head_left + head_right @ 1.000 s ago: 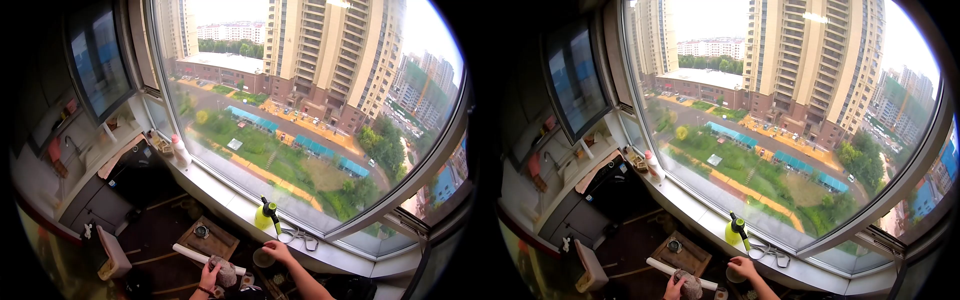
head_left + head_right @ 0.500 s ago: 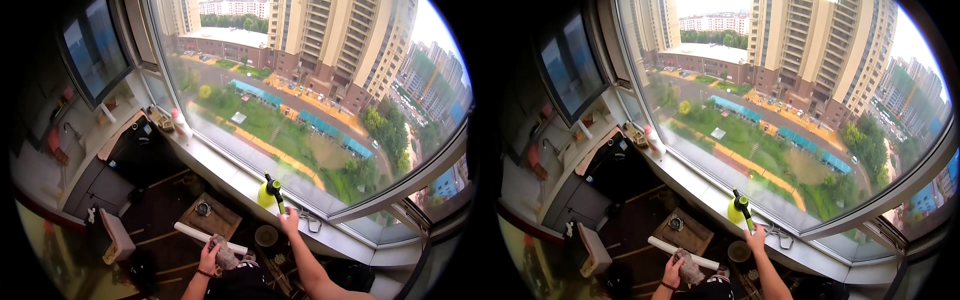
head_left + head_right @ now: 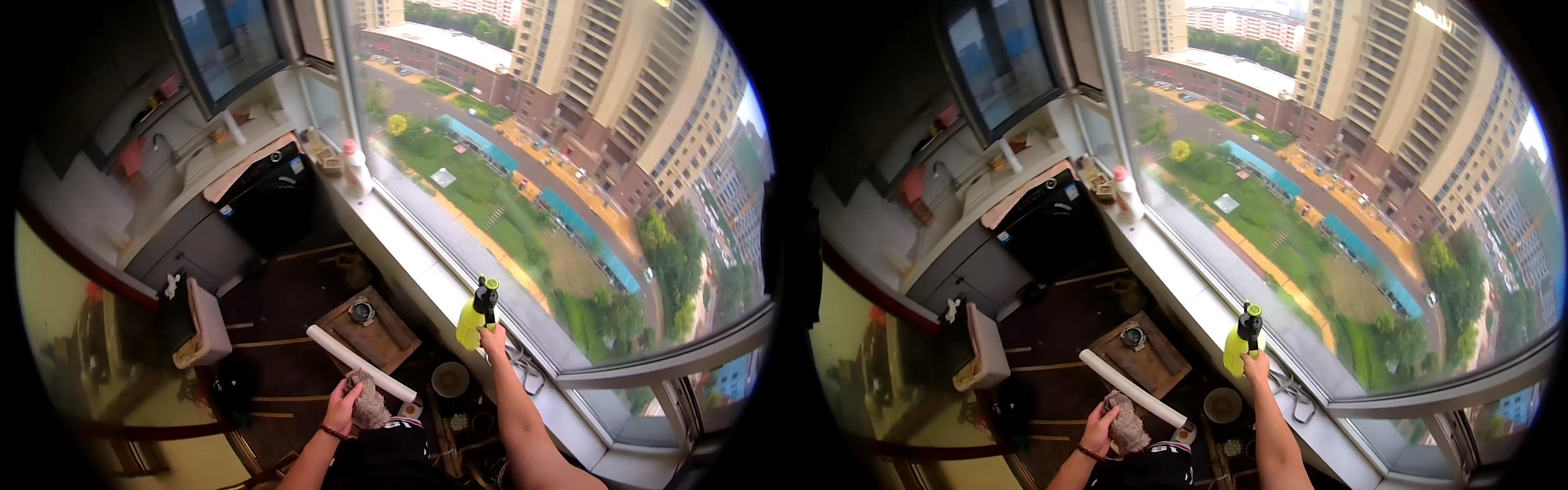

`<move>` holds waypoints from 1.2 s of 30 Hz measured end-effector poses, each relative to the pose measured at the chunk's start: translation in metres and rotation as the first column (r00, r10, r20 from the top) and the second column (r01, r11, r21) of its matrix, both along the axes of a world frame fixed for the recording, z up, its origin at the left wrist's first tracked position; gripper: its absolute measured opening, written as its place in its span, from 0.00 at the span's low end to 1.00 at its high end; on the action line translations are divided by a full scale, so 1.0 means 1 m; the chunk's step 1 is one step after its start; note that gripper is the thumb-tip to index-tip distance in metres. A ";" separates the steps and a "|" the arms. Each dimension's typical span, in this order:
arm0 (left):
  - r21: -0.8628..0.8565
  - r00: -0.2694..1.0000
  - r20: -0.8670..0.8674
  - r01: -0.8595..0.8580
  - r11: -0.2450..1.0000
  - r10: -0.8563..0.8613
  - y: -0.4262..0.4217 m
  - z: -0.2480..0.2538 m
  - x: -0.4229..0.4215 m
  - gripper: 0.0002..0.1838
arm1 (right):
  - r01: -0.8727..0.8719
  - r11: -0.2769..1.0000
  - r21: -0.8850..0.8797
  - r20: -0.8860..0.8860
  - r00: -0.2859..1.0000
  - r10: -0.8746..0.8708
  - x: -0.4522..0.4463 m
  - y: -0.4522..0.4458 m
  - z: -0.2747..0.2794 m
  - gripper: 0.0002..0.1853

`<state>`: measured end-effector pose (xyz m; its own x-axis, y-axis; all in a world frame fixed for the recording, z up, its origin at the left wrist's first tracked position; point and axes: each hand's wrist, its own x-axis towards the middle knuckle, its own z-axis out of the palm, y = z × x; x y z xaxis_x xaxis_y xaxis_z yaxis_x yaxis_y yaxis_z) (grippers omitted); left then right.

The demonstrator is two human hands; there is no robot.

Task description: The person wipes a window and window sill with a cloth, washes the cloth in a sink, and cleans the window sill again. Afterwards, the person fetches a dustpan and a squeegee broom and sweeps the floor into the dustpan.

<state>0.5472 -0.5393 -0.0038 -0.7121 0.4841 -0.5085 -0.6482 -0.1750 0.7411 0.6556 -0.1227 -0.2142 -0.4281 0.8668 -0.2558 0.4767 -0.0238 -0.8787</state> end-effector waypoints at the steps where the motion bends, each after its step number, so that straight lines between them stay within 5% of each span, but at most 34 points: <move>1: -0.012 1.000 -0.014 -0.017 1.000 0.017 -0.008 0.001 -0.001 0.14 | -0.007 0.998 -0.061 -0.039 0.999 0.004 -0.006 -0.013 0.032 0.09; 4: 0.032 0.995 -0.001 -0.101 0.994 0.101 -0.025 0.023 -0.006 0.14 | -0.265 0.958 0.111 0.121 0.960 0.252 0.008 -0.054 0.071 0.17; 6: 0.050 0.983 0.009 -0.184 0.982 0.183 -0.042 0.020 -0.011 0.15 | -0.380 0.911 0.163 -0.027 0.921 0.389 0.015 -0.098 0.111 0.16; 7: 0.060 0.979 0.024 -0.202 0.978 0.200 -0.053 0.010 -0.014 0.15 | -0.377 0.925 0.042 -0.162 0.911 0.378 0.019 -0.113 0.108 0.13; 9: 0.068 0.970 0.038 -0.241 0.968 0.239 -0.073 -0.005 -0.018 0.15 | -0.387 0.906 -0.172 -0.151 0.919 0.364 0.014 -0.144 0.152 0.08; 15: 0.122 0.971 0.074 -0.236 0.964 0.228 -0.106 -0.021 -0.047 0.17 | -0.520 0.798 -0.306 -0.288 0.849 0.443 -0.007 -0.229 0.214 0.05; 20: 0.153 0.973 0.087 -0.224 0.962 0.213 -0.126 -0.023 -0.082 0.17 | -0.624 0.772 -0.119 -0.127 0.781 0.611 -0.018 -0.289 0.220 0.10; 33: 0.329 0.936 0.236 -0.330 0.885 0.262 -0.308 -0.048 -0.218 0.23 | -0.599 0.794 -0.100 -0.005 0.798 0.602 -0.178 -0.447 0.259 0.08; 36: 0.423 0.905 0.288 -0.413 0.807 0.312 -0.347 -0.049 -0.238 0.24 | -0.708 0.699 -0.107 0.008 0.702 0.712 -0.215 -0.465 0.260 0.15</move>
<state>0.3088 -0.8866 -0.0532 -0.7937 0.4233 -0.4368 -0.5886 -0.7155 0.3763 0.4408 -0.5873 0.0458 -0.8929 0.2829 -0.3502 0.4232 0.2623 -0.8672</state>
